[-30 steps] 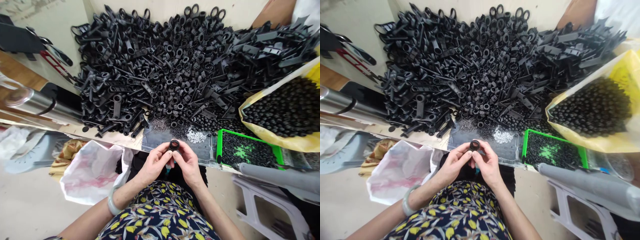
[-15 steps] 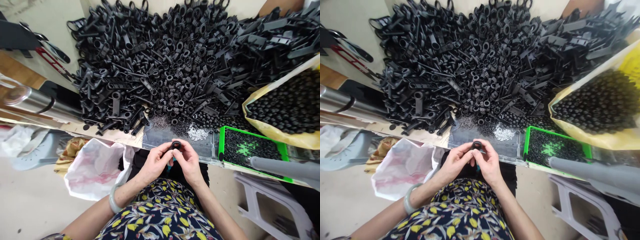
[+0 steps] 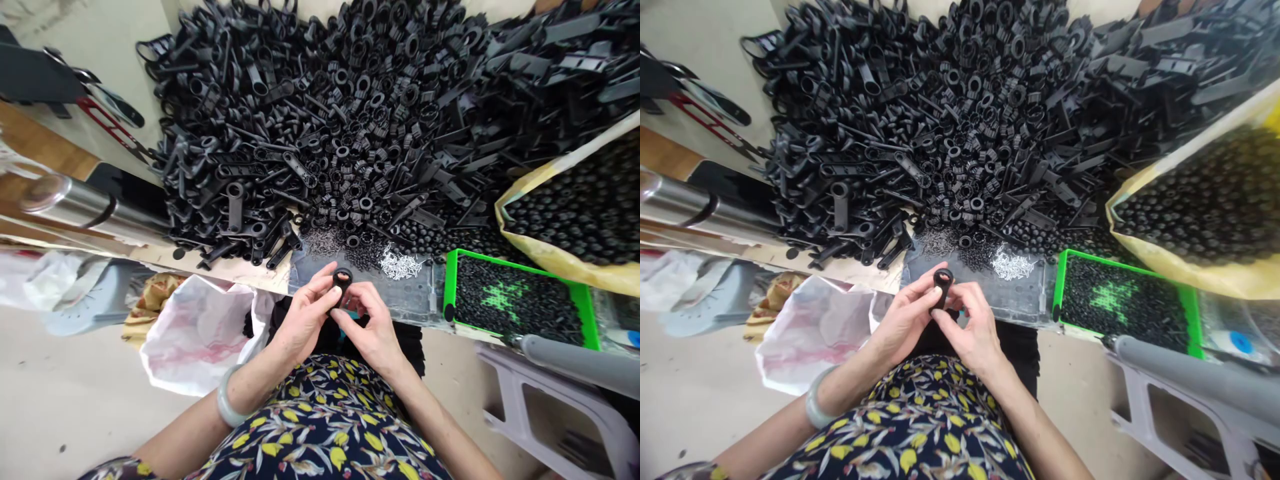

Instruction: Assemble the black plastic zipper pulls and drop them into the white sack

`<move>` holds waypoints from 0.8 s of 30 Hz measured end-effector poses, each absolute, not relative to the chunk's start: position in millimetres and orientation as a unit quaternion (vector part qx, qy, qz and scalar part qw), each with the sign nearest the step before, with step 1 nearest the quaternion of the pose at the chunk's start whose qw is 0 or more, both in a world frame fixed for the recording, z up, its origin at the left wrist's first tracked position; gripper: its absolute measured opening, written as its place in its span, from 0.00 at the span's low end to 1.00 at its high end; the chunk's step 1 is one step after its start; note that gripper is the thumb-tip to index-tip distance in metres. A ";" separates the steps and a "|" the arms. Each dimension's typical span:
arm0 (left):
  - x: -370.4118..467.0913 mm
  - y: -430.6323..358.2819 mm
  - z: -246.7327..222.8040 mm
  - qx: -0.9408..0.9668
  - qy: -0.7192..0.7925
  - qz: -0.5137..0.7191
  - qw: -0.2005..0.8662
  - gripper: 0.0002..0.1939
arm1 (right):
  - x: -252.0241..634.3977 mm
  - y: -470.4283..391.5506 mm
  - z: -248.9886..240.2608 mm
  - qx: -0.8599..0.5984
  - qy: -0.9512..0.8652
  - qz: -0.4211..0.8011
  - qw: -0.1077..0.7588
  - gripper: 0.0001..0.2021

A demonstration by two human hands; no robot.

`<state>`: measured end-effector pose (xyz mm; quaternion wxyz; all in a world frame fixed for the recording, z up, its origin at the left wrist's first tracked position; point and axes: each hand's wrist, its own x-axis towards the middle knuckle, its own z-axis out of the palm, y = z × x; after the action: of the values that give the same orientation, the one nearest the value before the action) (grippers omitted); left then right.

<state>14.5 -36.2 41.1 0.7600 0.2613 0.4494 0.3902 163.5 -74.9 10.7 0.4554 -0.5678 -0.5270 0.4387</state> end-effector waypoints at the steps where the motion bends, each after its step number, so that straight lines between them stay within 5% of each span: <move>1: 14.3 -37.1 41.6 0.272 0.454 0.381 0.758 0.15 | 163.5 -72.8 11.8 -0.561 -0.543 0.441 0.443 0.07; 14: 10.6 -33.0 45.8 0.291 0.449 0.316 0.784 0.13 | 163.6 -68.5 16.8 -0.514 -0.414 0.611 0.437 0.17; 18: 6.9 -32.3 42.5 0.308 0.431 0.307 0.790 0.20 | 163.9 -67.9 9.7 -0.517 -0.366 0.636 0.442 0.17; 21: 0.9 -37.3 41.2 0.373 0.450 0.349 0.733 0.29 | 169.8 -64.3 11.0 -0.520 -0.323 0.647 0.456 0.18; 24: -2.1 -43.6 39.0 0.427 0.487 0.338 0.682 0.21 | 174.1 -61.4 13.5 -0.523 -0.310 0.638 0.473 0.20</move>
<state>-2.1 -43.6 39.0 0.6823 0.4272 0.4874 0.3380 174.1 -61.4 13.5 0.4728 -0.5235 -0.3097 0.6376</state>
